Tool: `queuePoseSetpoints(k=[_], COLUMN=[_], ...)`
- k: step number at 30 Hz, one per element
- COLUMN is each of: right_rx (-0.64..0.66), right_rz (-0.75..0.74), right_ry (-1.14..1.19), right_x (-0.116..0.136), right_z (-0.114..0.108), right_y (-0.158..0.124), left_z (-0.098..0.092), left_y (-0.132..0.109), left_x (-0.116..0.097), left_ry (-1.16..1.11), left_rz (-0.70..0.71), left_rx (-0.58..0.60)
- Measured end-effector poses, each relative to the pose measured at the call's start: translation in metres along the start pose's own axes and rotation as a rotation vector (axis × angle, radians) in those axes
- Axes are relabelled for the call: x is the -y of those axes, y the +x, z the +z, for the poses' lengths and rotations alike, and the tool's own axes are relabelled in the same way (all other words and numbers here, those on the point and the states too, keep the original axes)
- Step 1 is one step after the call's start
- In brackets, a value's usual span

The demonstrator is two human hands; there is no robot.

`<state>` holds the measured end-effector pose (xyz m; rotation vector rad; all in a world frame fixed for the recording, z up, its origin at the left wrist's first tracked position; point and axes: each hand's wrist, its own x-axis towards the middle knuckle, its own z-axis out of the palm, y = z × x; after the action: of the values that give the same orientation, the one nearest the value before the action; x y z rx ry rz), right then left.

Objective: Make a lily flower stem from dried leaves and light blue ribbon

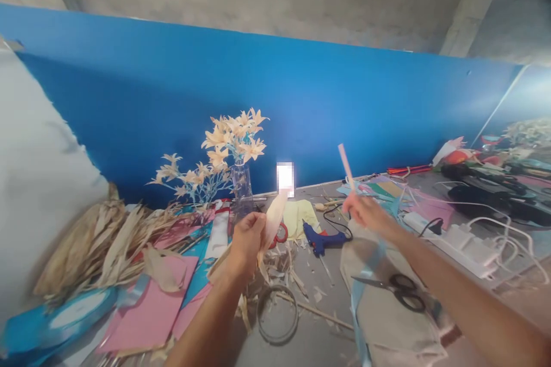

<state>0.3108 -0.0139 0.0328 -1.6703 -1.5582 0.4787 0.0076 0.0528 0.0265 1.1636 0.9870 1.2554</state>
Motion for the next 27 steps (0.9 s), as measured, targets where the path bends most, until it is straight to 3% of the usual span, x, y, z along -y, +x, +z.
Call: queuePoseSetpoints(k=[2,4,7,9,13,17,23,27], right_rx=[0.261,0.385,0.281,0.293,0.505,0.674,0.719,0.614], right_rz=[-0.032,-0.019,-0.043,-0.113,-0.151,-0.132,0.054,0.142], right_ry=[0.167,0.315,0.336,0.305,0.385,0.417,0.557,0.668], right_x=[0.020,0.037,0.058,0.070,0.086,0.086,0.081,0.084], right_z=[0.044,0.075,0.102,0.111,0.122,0.134,0.145,0.154], right_y=[-0.009,-0.013,-0.011,-0.009,-0.012,-0.016,-0.014,-0.015], left_z=[-0.003,-0.008,-0.016,-0.020,-0.027,-0.032,-0.034,-0.030], left_y=[-0.005,-0.011,-0.015,-0.015,-0.011,-0.009,-0.011,-0.017], left_x=[-0.011,-0.021,-0.025,-0.021,-0.004,0.010,0.012,0.010], left_ry=[0.024,0.065,0.134,0.173,0.189,0.169,0.318,0.405], left_rz=[0.042,0.105,0.192,0.229,0.257,0.229,0.224,0.256], left_rx=[0.015,0.041,0.040,0.005,-0.038,-0.047,-0.043,-0.091])
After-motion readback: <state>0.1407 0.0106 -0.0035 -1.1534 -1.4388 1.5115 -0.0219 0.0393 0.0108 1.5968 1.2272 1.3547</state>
